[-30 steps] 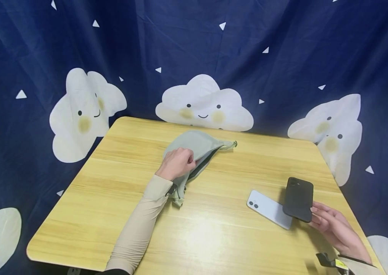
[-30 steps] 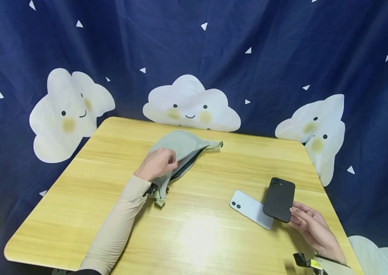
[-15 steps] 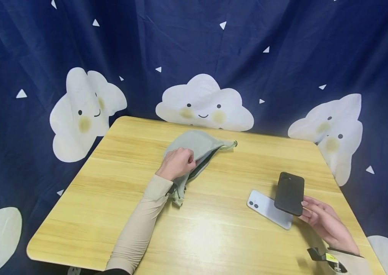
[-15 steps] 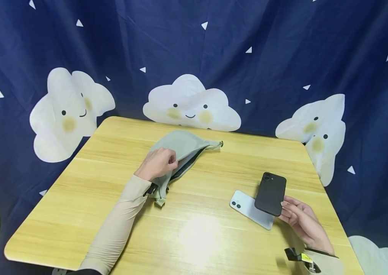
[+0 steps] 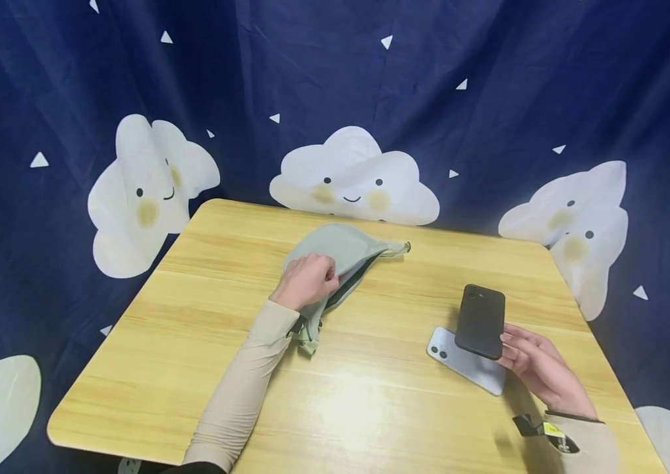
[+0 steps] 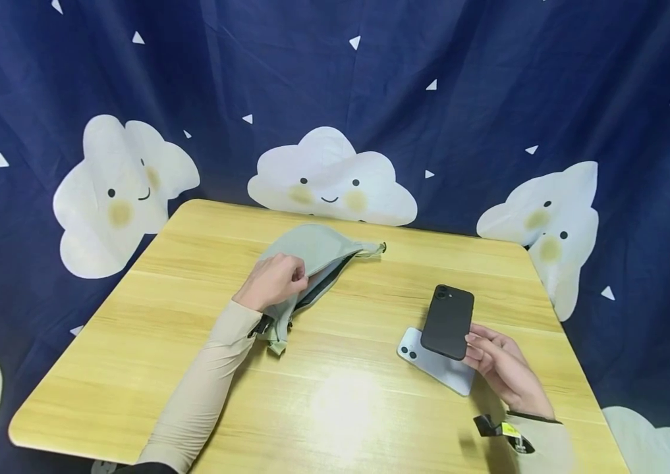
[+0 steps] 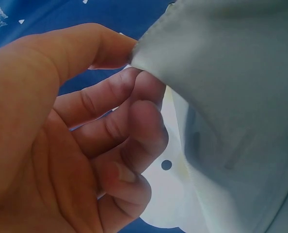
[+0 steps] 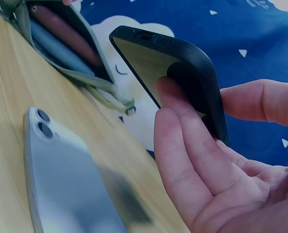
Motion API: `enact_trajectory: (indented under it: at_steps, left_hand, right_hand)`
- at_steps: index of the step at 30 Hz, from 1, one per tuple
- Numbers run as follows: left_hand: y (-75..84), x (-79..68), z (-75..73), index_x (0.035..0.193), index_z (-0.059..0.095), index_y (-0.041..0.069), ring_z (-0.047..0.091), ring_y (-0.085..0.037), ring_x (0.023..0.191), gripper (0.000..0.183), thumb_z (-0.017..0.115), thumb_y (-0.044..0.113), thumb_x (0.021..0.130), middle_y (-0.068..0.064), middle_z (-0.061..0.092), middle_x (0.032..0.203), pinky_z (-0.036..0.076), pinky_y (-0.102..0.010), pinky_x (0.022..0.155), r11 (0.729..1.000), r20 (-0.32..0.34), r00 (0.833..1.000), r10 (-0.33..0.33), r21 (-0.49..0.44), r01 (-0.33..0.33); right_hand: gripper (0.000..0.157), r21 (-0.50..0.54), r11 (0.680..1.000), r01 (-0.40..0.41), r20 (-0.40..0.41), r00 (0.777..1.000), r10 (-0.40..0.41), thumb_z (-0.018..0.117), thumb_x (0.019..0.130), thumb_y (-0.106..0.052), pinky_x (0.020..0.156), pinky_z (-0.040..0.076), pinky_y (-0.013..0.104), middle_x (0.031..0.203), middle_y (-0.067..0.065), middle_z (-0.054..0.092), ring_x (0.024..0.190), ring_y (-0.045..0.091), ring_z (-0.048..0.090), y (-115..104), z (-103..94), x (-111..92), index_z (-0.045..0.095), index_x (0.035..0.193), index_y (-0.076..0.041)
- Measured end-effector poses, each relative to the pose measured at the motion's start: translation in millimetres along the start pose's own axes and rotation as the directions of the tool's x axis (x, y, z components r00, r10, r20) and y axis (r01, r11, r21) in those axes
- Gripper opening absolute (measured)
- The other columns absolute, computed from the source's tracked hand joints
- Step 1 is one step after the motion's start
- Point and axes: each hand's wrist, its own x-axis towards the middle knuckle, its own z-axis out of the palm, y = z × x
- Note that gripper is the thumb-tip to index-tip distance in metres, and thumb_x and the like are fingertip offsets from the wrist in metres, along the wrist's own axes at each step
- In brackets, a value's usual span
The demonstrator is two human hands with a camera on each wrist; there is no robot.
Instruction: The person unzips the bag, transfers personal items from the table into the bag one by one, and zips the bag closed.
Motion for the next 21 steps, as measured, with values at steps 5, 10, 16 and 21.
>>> enact_trajectory:
  at_steps: [5, 10, 16, 21]
  left_hand:
    - [0.4, -0.3, -1.0, 0.063, 0.049, 0.019, 0.043, -0.012, 0.056, 0.029, 0.066, 0.015, 0.087, 0.006, 0.045, 0.061, 0.032, -0.029, 0.050, 1.000, -0.008, 1.000, 0.008, -0.006, -0.008]
    - [0.7, 0.3, -0.5, 0.063, 0.050, 0.019, 0.045, -0.012, 0.057, 0.029, 0.066, 0.015, 0.087, 0.006, 0.048, 0.063, 0.034, -0.029, 0.051, 1.000, -0.008, 1.000, 0.009, -0.001, -0.009]
    - [1.4, -0.1, -0.6, 0.063, 0.050, 0.019, 0.045, -0.013, 0.057, 0.029, 0.066, 0.015, 0.087, 0.005, 0.048, 0.064, 0.033, -0.029, 0.051, 1.000, 0.000, 1.000, 0.005, -0.002, -0.005]
    - [1.0, 0.6, -1.1, 0.063, 0.048, 0.019, 0.044, -0.013, 0.057, 0.031, 0.066, 0.015, 0.087, 0.006, 0.046, 0.063, 0.032, -0.029, 0.051, 1.000, 0.003, 1.000, 0.006, 0.000, -0.006]
  right_hand:
    - [0.039, -0.010, 1.000, -0.014, -0.009, 1.000, 0.014, 0.030, 0.107, 0.006, 0.088, 0.061, 0.030, 0.111, 0.001, 0.076, 0.095, 0.015, 0.077, 3, 7.3, 9, 0.064, 0.123, -0.009]
    - [0.038, -0.023, 0.999, -0.030, 0.000, 1.000, 0.030, 0.032, 0.107, 0.006, 0.087, 0.061, 0.029, 0.112, 0.002, 0.078, 0.096, 0.016, 0.077, 7, 11.2, 17, 0.063, 0.123, -0.009]
    - [0.033, -0.019, 0.998, -0.054, -0.005, 0.999, 0.054, 0.034, 0.107, 0.005, 0.085, 0.060, 0.027, 0.100, -0.004, 0.076, 0.090, 0.011, 0.076, 12, 15.9, 23, 0.060, 0.120, -0.012]
    - [0.028, -0.061, 0.996, -0.072, -0.043, 0.997, 0.070, 0.037, 0.106, 0.004, 0.086, 0.060, 0.027, 0.102, -0.005, 0.074, 0.091, 0.011, 0.076, 15, 21.8, 30, 0.056, 0.121, -0.011]
